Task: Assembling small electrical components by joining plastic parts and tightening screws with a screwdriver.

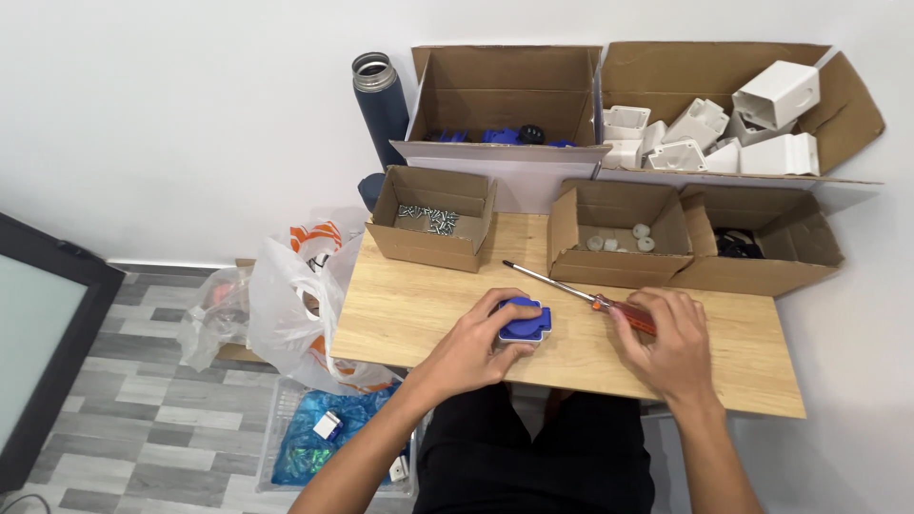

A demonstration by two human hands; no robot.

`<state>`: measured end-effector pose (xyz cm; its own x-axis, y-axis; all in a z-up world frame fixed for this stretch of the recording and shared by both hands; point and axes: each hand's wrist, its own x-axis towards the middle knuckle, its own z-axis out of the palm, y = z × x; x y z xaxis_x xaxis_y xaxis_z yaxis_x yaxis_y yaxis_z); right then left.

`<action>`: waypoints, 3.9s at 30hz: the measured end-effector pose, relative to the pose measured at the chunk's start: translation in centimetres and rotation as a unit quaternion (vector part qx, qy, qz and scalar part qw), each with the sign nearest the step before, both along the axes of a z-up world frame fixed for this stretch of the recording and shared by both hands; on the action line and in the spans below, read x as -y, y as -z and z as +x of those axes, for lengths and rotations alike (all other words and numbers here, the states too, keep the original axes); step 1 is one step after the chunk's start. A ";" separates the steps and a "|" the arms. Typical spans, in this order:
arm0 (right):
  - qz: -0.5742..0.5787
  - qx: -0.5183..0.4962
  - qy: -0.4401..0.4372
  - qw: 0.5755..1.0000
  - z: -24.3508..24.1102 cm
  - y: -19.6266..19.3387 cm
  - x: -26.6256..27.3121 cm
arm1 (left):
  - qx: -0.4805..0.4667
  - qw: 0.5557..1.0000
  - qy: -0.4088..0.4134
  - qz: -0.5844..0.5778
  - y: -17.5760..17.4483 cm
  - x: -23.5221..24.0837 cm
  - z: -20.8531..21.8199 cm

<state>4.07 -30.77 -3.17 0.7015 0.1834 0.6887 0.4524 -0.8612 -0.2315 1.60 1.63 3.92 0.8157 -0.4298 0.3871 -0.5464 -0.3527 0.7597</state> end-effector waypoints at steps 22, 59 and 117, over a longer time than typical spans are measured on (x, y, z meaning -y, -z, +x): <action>0.046 -0.071 -0.030 0.996 -0.3 -1.0 -0.6 | -0.164 0.854 -0.185 0.459 -0.2 -6.3 22.6; 0.278 -0.190 -0.047 0.941 -3.3 -3.5 -0.4 | -0.074 0.944 -0.200 -0.251 -0.2 -4.8 1.1; 0.404 -0.085 -0.148 0.899 -13.4 -11.1 1.3 | -0.049 0.941 -0.034 -0.334 2.6 0.8 -8.8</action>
